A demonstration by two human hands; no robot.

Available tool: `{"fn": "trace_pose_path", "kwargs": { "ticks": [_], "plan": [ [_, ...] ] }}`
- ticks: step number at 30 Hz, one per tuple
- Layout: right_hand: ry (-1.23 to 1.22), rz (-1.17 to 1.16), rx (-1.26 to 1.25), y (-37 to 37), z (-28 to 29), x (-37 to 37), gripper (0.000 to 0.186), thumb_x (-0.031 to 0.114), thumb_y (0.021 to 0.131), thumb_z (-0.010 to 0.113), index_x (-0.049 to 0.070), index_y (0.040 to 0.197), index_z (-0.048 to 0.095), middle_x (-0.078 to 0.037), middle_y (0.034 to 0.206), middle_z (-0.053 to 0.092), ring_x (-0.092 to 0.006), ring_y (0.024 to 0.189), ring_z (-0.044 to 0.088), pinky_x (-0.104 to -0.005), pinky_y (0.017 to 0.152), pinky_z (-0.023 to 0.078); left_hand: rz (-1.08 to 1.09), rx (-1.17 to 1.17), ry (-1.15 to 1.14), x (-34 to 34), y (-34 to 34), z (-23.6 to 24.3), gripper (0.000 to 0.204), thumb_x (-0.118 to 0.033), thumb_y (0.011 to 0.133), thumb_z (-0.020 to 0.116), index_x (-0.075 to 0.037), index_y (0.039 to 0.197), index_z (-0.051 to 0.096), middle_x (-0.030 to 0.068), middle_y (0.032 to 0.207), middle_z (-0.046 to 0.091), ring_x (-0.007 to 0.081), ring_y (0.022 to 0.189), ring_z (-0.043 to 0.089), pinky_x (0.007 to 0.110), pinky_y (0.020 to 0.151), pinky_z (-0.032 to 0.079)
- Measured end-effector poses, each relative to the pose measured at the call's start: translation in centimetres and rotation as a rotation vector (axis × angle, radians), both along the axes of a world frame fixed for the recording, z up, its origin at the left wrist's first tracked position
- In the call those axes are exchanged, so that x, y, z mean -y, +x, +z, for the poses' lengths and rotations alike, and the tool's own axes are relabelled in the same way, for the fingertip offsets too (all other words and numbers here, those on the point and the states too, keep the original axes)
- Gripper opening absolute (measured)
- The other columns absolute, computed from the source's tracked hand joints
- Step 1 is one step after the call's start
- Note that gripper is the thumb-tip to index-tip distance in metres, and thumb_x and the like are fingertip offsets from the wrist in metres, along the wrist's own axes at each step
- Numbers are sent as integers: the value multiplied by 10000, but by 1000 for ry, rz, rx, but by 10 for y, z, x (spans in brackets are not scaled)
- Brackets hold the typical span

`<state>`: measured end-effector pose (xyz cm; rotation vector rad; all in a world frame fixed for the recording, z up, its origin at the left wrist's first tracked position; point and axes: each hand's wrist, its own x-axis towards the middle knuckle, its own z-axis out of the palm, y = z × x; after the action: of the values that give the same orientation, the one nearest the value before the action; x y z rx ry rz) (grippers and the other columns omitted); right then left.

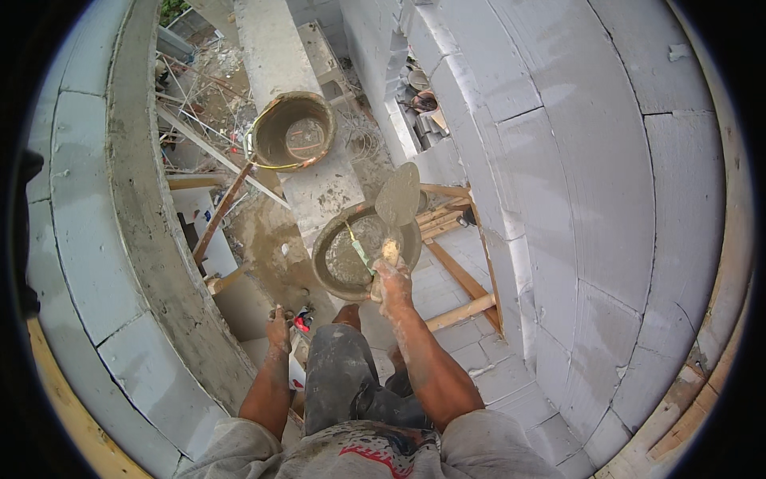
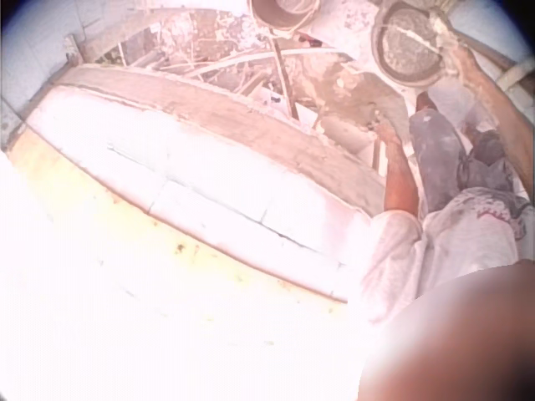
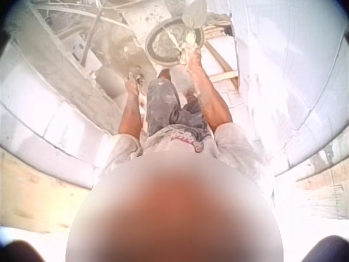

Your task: The person scoops wet cement from a bucket with a trowel and spreads it along a wooden formwork edge on a rooftop. They repeatedly pour and smooth the cement to fill gaps and level the surface.

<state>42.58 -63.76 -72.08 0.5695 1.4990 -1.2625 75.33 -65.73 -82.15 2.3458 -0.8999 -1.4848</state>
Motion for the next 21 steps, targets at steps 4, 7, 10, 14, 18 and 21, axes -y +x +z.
{"fn": "trace_pose_path", "kwargs": {
  "ticks": [4,7,10,14,18,21],
  "plan": [
    [109,60,-136,5,84,-34,342,135,821,622,85,1151,546,-81,928,612,-177,725,633,-325,541,541,-25,-70,-71,26,-38,30,380,-388,990,567,-17,952,640,41,735,615,121,587,546,292,527,438],
    [84,-18,-138,-3,170,-73,386,149,817,623,74,1183,529,-81,944,615,-169,724,619,-310,522,507,-170,-62,16,43,-80,47,471,-459,974,565,-2,1060,641,57,755,631,152,623,579,320,576,472],
    [-2,-164,-167,-16,285,-115,393,164,810,632,51,1170,521,-87,912,616,-166,677,598,-296,500,476,-379,-179,146,57,-132,75,684,-607,948,505,-22,1301,549,141,1065,647,255,940,627,408,828,496],
    [-78,-319,-430,-23,453,-173,351,170,792,646,28,1087,520,-98,810,606,-160,575,557,-273,479,443,-583,-488,466,18,-217,150,721,-625,986,362,-54,1419,440,164,1326,553,336,1189,562,444,938,494],
    [-9,-426,-848,-6,599,-242,343,184,788,648,5,1055,527,-110,783,605,-158,547,544,-268,461,425,-892,-900,783,-93,-331,236,723,-626,987,352,-56,1424,434,166,1336,542,338,1198,553,448,945,487],
    [59,-507,-1047,13,679,-288,340,193,793,644,8,1059,540,-103,803,604,-148,615,571,-265,513,453,-1116,-1014,883,-175,-376,293,724,-626,987,344,-57,1427,429,168,1343,535,339,1205,547,451,951,481]
  ]
}}
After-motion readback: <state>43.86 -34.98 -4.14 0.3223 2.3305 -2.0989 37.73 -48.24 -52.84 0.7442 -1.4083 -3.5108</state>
